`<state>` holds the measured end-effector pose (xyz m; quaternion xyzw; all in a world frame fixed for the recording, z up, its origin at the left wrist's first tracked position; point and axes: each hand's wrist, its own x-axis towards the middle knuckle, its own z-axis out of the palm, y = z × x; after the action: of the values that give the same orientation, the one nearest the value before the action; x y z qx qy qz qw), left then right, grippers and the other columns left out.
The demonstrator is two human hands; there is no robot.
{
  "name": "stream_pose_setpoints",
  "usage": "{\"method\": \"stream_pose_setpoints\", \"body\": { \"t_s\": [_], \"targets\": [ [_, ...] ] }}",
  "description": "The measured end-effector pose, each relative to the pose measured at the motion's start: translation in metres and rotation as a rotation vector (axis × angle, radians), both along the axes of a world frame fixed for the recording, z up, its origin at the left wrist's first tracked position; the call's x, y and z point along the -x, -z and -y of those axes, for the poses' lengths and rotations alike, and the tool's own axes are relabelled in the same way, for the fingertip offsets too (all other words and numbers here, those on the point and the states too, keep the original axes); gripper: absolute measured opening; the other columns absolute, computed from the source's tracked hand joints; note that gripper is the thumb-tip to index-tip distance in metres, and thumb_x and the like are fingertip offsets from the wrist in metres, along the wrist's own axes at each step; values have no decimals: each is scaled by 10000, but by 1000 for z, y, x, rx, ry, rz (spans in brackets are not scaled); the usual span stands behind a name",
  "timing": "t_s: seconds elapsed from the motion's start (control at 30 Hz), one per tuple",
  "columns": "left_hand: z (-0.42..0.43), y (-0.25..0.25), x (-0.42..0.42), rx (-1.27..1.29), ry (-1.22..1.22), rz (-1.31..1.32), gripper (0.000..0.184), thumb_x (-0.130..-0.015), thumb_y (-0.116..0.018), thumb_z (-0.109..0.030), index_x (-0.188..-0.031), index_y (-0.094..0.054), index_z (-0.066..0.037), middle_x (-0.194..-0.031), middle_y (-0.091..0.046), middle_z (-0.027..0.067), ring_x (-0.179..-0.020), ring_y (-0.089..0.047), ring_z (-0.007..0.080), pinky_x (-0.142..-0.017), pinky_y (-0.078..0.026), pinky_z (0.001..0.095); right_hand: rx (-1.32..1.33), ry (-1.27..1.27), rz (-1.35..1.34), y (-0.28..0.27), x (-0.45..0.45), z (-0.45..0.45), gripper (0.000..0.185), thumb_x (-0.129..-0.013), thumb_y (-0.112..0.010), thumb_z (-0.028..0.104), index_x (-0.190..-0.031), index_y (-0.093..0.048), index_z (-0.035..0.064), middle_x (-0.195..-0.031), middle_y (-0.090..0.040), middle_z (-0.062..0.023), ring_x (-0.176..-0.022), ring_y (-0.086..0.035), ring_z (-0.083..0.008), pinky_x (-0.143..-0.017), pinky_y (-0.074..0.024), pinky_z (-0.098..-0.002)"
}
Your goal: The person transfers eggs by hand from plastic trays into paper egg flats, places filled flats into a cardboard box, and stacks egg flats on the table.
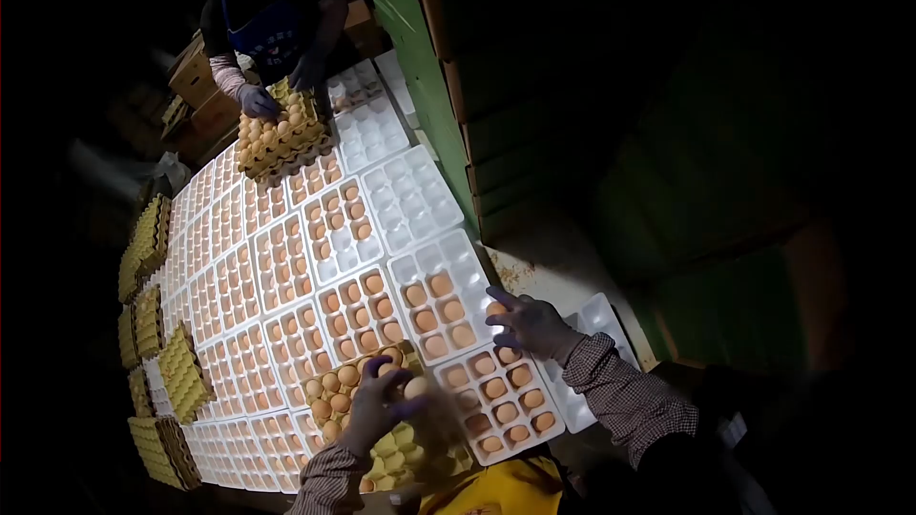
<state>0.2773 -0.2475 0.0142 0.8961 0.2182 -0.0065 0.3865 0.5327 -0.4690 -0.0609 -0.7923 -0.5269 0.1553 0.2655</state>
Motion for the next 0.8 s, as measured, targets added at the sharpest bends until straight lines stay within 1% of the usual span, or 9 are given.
{"method": "stream_pose_setpoints", "body": {
  "t_s": [0.1,0.13,0.27,0.3,0.43,0.47,0.57,0.7,0.8],
  "targets": [
    [-14,20,-115,21,-131,70,482,-736,-894,-287,-1097,-711,-26,-1253,-560,189,-1046,-663,288,-892,-555,388,304,-187,-163,17,-2,-37,369,-847,-746,312,-1120,-709,67,-1169,-692,-115,-948,-689,-306,-858,-565,-410],
    [-24,45,-135,-70,-133,159,476,-746,-881,-291,-1098,-711,-19,-1224,-572,181,-1000,-667,281,-886,-554,380,255,-151,-138,41,7,-38,379,-856,-776,304,-1135,-708,57,-1004,-711,-155,-929,-706,-279,-871,-561,-389],
    [-38,82,-190,-65,-198,117,470,-730,-871,-316,-1085,-723,-45,-1198,-589,181,-1011,-662,337,-881,-561,407,-279,347,-609,32,-6,-39,262,-924,-717,166,-1118,-687,-8,-983,-701,-156,-914,-705,-281,-848,-549,-352],
    [-33,79,-197,-100,-194,71,460,-732,-867,-321,-1075,-724,-51,-1202,-589,188,-1008,-663,349,-881,-562,415,-517,562,-597,40,-7,-47,229,-962,-661,157,-1149,-685,26,-983,-686,-161,-910,-688,-326,-785,-550,-355],
    [-18,92,-215,-202,-37,30,414,-738,-854,-322,-1059,-718,-99,-1267,-562,213,-1027,-659,392,-879,-566,440,-620,580,-146,83,3,-90,302,-986,-575,77,-1283,-606,30,-1166,-632,-208,-975,-660,-358,-849,-545,-419],
    [-28,95,-217,-199,106,6,429,-732,-858,-319,-1087,-701,-134,-1322,-524,210,-1054,-650,404,-897,-561,448,-460,629,-221,87,13,-87,371,-984,-519,36,-1353,-540,4,-1266,-578,-245,-1108,-608,-406,-966,-506,-459],
    [-38,99,-238,-248,386,-1,294,-777,-814,-303,-1013,-717,-157,-1290,-537,200,-1012,-673,420,-854,-581,477,-669,768,-188,119,18,-96,410,-1005,-457,-8,-1414,-475,-26,-1352,-519,-258,-1245,-539,-410,-1079,-448,-433],
    [-48,106,-251,-213,442,-52,731,-713,-868,-318,-1352,-568,-129,-1322,-505,213,-1049,-656,436,-884,-575,486,-576,729,-152,115,20,-98,466,-977,-432,-11,-1442,-445,-37,-1376,-491,-281,-1285,-503,-431,-1123,-401,-464],
    [-48,101,-248,-78,152,-78,900,-698,-900,-353,-1461,-459,-170,-1391,-473,196,-1145,-619,425,-975,-533,478,-570,712,-213,117,19,-99,476,-966,-458,0,-1442,-459,-27,-1377,-496,-271,-1280,-506,-432,-1112,-410,-468]
  ]
}}
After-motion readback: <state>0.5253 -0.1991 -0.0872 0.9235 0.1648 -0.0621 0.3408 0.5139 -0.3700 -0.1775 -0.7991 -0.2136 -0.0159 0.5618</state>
